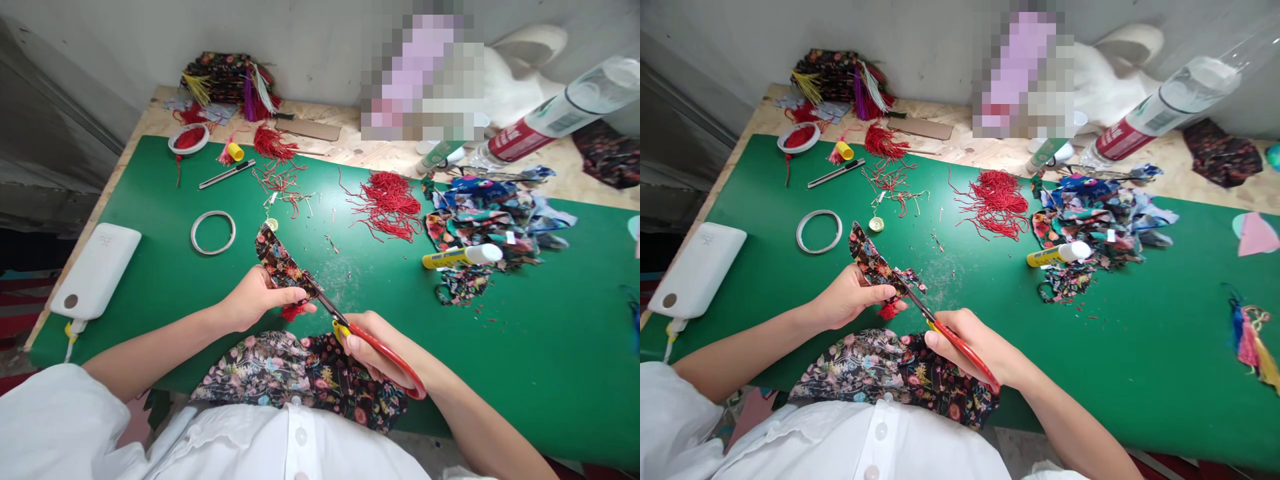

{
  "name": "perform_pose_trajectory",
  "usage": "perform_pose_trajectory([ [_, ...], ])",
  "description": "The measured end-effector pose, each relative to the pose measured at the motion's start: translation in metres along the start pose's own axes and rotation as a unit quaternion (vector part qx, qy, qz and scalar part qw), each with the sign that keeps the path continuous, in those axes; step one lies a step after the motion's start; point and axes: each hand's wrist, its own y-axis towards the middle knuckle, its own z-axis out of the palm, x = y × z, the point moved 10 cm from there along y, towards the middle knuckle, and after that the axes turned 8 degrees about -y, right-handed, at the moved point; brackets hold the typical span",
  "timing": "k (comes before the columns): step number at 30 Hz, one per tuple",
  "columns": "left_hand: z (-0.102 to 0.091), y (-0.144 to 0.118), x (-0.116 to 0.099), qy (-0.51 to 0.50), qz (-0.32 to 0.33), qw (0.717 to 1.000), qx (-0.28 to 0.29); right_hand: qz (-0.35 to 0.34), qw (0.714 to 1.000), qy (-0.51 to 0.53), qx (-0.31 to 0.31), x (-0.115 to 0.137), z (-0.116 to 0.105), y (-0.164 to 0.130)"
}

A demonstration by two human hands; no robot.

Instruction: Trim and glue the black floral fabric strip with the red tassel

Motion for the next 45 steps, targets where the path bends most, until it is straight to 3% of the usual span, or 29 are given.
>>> perform_pose_trajectory([
  [19, -0.003, -0.001, 0.000, 0.013, -0.013, 0.999, -0.026, 0.014, 0.999, -0.006, -0.033, 0.006, -0.004, 0.000],
  [25, -0.004, -0.001, 0.000, 0.006, -0.016, 0.999, -0.037, 0.013, 1.000, -0.019, -0.019, 0.002, -0.002, 0.002],
  [34, 0.004, -0.002, -0.003, 0.000, -0.011, 1.000, -0.006, 0.018, 0.998, -0.021, -0.060, 0.006, -0.008, -0.001],
  [45, -0.010, -0.001, -0.010, -0.041, 0.025, 0.996, -0.073, 0.025, 0.997, -0.027, -0.068, 0.008, -0.008, -0.003],
])
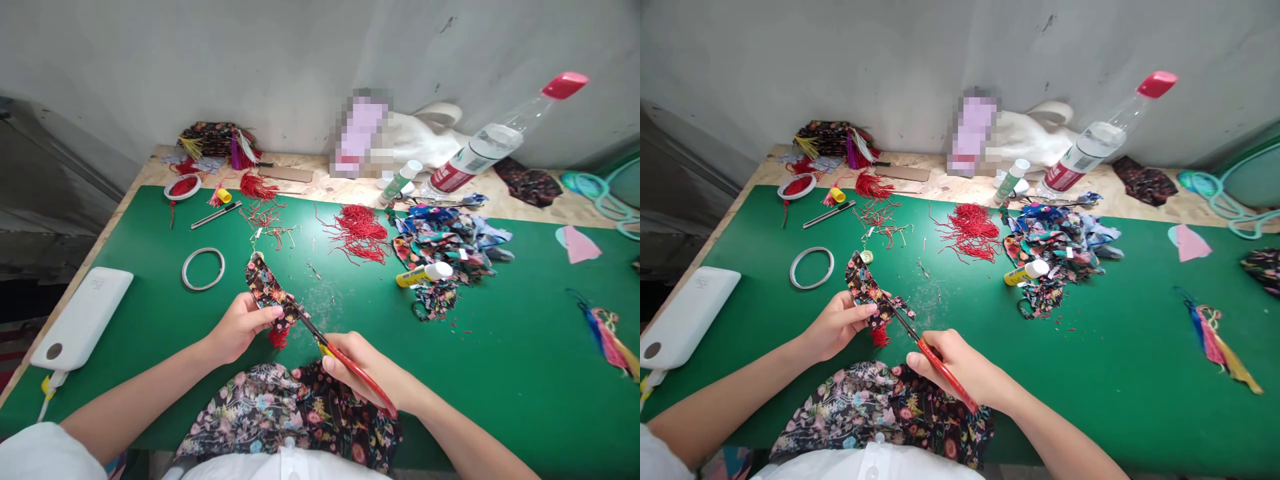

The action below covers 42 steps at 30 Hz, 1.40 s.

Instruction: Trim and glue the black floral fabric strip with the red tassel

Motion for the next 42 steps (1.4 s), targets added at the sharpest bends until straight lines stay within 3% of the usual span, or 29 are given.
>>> perform_pose_trajectory([
  [17, -0.004, -0.001, -0.001, 0.014, -0.004, 1.000, -0.021, 0.004, 1.000, -0.018, -0.004, -0.001, -0.001, -0.001],
  [34, 0.002, -0.003, 0.004, -0.012, -0.029, 0.999, 0.006, -0.054, 0.998, -0.021, 0.022, 0.003, 0.003, -0.001],
  [42, 0.008, -0.003, -0.001, 0.006, -0.003, 1.000, 0.025, -0.060, 0.998, 0.011, 0.005, 0.005, 0.004, -0.002],
])
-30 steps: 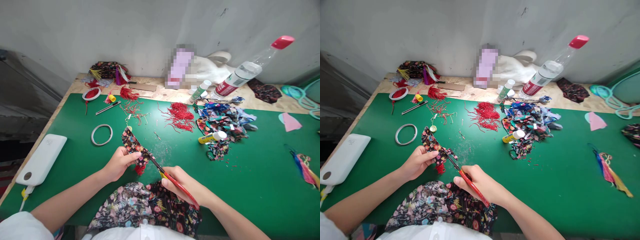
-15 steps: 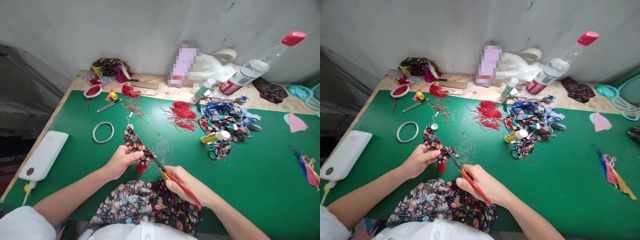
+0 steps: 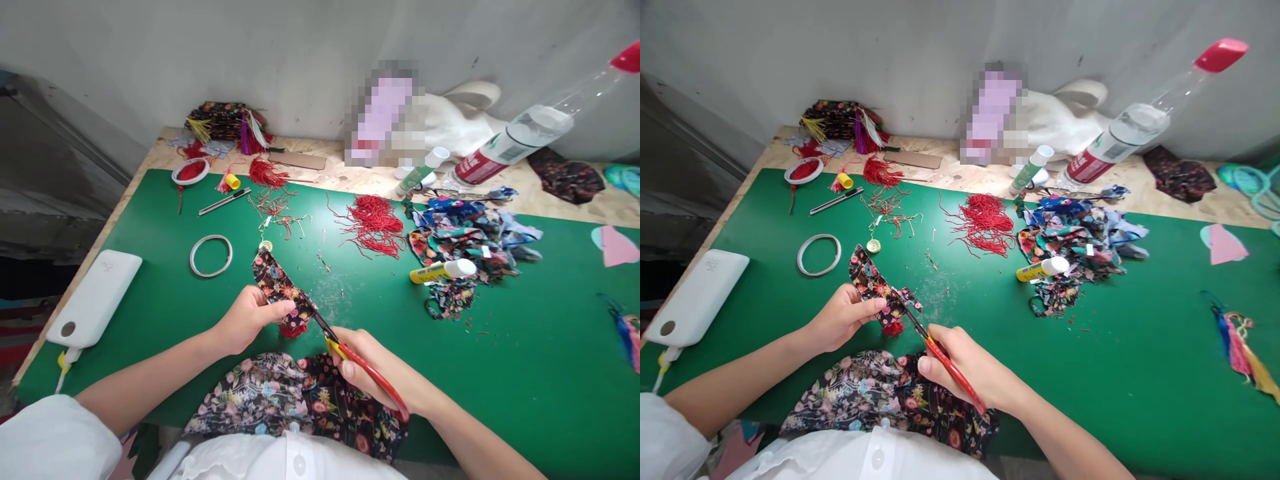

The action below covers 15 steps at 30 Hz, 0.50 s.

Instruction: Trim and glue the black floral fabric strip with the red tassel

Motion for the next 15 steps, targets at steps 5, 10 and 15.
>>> perform_pose_trajectory([
  [5, -0.0002, 0.0001, -0.0023, 0.013, 0.007, 1.000, 0.004, 0.007, 1.000, 0.009, 0.010, -0.0028, 0.0032, 0.0010],
  [10, -0.0012, 0.0008, -0.0020, 0.020, 0.009, 1.000, 0.008, -0.002, 1.000, -0.002, 0.007, -0.0032, 0.0032, 0.0024],
  [15, -0.0043, 0.0015, -0.0004, 0.028, 0.015, 0.999, 0.012, -0.001, 1.000, -0.011, -0.001, -0.0042, 0.0023, 0.0028],
])
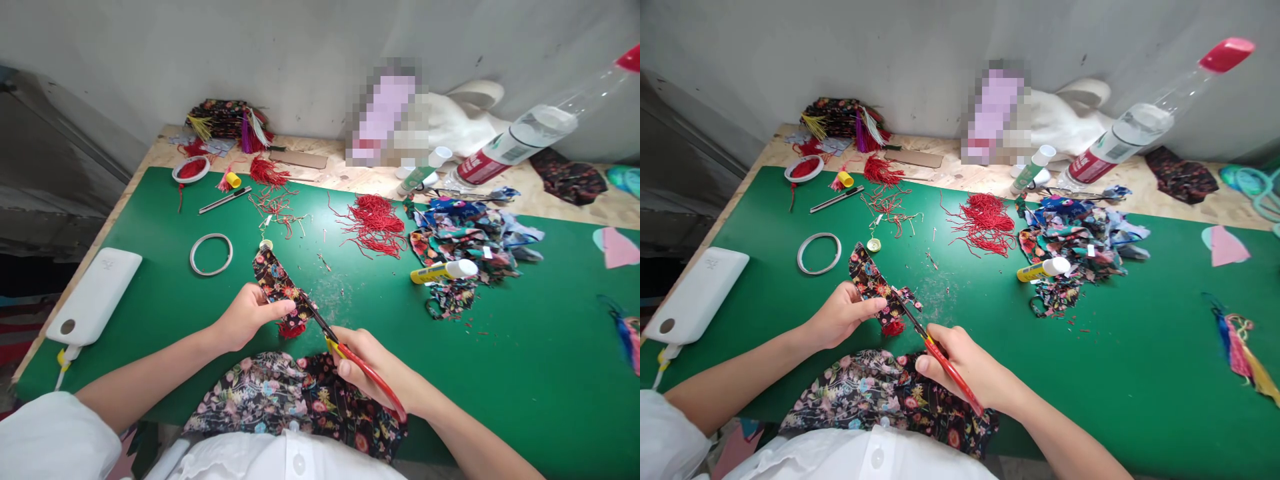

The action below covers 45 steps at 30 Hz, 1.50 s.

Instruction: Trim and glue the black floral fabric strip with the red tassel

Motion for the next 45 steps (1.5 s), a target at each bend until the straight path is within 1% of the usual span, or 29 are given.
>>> perform_pose_trajectory([
  [7, 0.0003, 0.0016, -0.0004, 0.016, 0.006, 1.000, 0.010, 0.009, 1.000, -0.019, 0.005, -0.0008, -0.0002, 0.0009],
  [16, -0.0033, 0.0016, 0.0011, 0.023, 0.007, 1.000, 0.001, 0.030, 0.999, -0.021, -0.005, -0.0035, -0.0026, 0.0001],
  [22, -0.0022, 0.0021, 0.0010, 0.023, 0.005, 1.000, 0.000, 0.035, 0.999, -0.026, -0.004, -0.0040, -0.0022, 0.0002],
  [27, -0.0026, 0.0024, 0.0009, 0.039, 0.008, 0.999, -0.001, 0.032, 0.999, -0.023, -0.006, -0.0017, -0.0022, 0.0008],
  [34, -0.0008, 0.0020, 0.0019, 0.048, 0.012, 0.999, 0.009, 0.033, 0.999, -0.042, -0.009, -0.0064, -0.0027, -0.0002],
  [40, 0.0004, 0.0008, 0.0023, 0.053, 0.010, 0.998, 0.018, 0.020, 0.999, -0.024, -0.005, -0.0027, -0.0028, -0.0014],
  [45, 0.0021, 0.0002, 0.0032, 0.047, 0.003, 0.999, 0.022, 0.025, 0.999, -0.023, -0.004, -0.0019, -0.0021, -0.0015],
])
